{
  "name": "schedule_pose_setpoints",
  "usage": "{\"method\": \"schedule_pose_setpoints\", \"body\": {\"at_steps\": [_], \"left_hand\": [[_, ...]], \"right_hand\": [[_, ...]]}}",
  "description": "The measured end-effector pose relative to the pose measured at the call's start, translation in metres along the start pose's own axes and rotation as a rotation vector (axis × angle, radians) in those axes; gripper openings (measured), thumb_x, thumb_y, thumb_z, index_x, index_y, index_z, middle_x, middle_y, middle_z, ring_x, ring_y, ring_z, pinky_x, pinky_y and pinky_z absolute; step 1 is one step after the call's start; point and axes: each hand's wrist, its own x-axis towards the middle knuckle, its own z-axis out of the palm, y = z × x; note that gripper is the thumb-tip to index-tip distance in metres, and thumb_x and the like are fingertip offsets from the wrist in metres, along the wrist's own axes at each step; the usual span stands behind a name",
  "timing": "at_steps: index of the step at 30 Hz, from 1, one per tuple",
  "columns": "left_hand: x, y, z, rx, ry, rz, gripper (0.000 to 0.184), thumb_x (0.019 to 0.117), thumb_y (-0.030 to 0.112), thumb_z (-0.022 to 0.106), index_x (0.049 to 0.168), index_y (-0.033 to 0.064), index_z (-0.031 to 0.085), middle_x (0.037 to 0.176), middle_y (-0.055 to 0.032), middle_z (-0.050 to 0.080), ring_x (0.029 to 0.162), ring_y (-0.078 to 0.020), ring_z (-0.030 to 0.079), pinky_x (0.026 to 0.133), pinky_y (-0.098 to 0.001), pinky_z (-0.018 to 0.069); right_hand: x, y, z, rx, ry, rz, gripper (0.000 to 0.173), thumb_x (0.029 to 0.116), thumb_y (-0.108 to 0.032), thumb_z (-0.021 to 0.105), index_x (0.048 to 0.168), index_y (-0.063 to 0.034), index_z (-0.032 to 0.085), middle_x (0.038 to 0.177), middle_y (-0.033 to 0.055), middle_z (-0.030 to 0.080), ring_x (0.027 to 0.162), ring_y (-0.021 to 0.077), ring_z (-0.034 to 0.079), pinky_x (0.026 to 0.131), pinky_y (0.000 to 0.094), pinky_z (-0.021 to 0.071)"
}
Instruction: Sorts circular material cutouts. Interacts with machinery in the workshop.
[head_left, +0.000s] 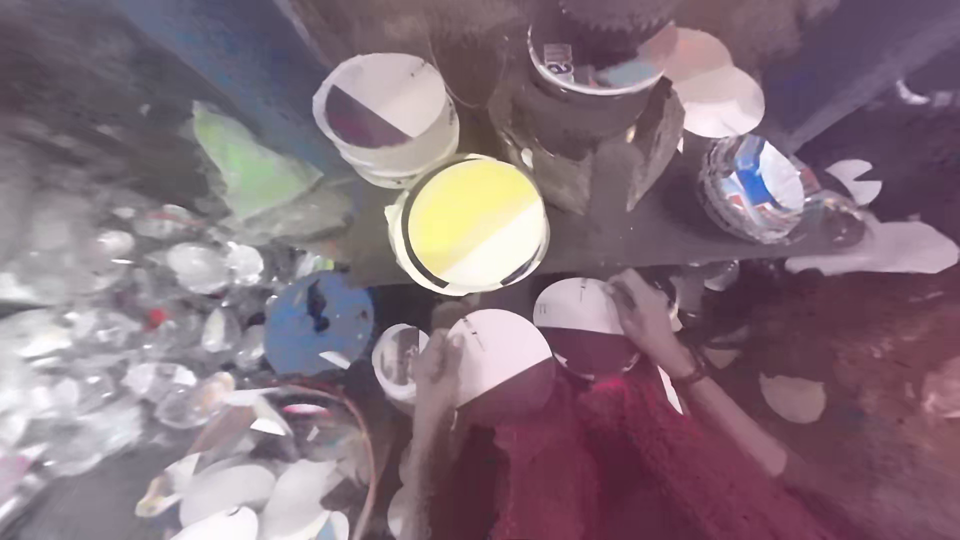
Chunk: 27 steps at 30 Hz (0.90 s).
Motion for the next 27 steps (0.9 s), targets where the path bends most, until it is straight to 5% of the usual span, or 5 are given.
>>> {"method": "schedule_pose_setpoints", "body": {"at_steps": [7, 15, 19, 23, 27], "left_hand": [[-0.005, 0.000, 0.027, -0.208, -0.314, 0.160, 0.035, 0.1026, 0.007, 0.044, 0.133, -0.0096, 0.050, 0.128, -0.0054, 0.062, 0.109, 0.0003, 0.061, 0.096, -0.0207, 0.0521], [-0.024, -0.004, 0.024, -0.429, -0.661, 0.121, 0.034, 0.1018, 0.013, 0.055, 0.135, 0.0038, 0.055, 0.119, 0.0028, 0.067, 0.096, 0.0022, 0.063, 0.086, -0.0200, 0.0543], [-0.031, 0.007, 0.004, -0.329, -0.426, 0.176, 0.040, 0.0990, 0.006, 0.054, 0.138, -0.0005, 0.053, 0.132, -0.0024, 0.063, 0.112, -0.0005, 0.061, 0.099, -0.0229, 0.0512], [-0.024, 0.003, -0.038, -0.221, -0.030, 0.317, 0.031, 0.1028, 0.011, 0.045, 0.118, 0.0082, 0.072, 0.122, 0.0045, 0.071, 0.116, -0.0036, 0.062, 0.103, -0.0261, 0.0495], [-0.018, 0.006, -0.065, -0.263, 0.097, 0.337, 0.034, 0.1042, 0.016, 0.042, 0.117, 0.0115, 0.073, 0.121, 0.0035, 0.071, 0.117, -0.0075, 0.063, 0.104, -0.0274, 0.0492]], "right_hand": [[-0.017, -0.041, 0.008, 0.347, -0.164, 0.048, 0.024, 0.1043, -0.011, 0.047, 0.102, 0.0055, 0.063, 0.074, 0.0004, 0.059, 0.064, -0.0024, 0.053, 0.062, 0.0169, 0.0478], [0.088, -0.125, -0.002, -0.023, 0.127, -0.459, 0.029, 0.1004, -0.026, 0.060, 0.102, -0.0002, 0.072, 0.100, 0.0142, 0.072, 0.090, 0.0201, 0.069, 0.080, 0.0337, 0.0573], [0.143, -0.146, 0.039, -0.348, -0.127, -0.302, 0.069, 0.0983, -0.045, 0.062, 0.156, -0.0125, 0.042, 0.151, 0.0251, 0.049, 0.141, 0.0486, 0.043, 0.106, 0.0688, 0.0369], [0.164, -0.149, 0.050, -0.358, -0.114, -0.220, 0.060, 0.1025, -0.035, 0.061, 0.153, -0.0064, 0.045, 0.145, 0.0275, 0.053, 0.137, 0.0474, 0.048, 0.114, 0.0642, 0.0340], [0.151, -0.147, 0.028, 0.040, 0.255, -0.370, 0.039, 0.0956, -0.013, 0.068, 0.133, -0.0018, 0.064, 0.118, 0.0202, 0.067, 0.102, 0.0303, 0.067, 0.087, 0.0475, 0.0554]]}}
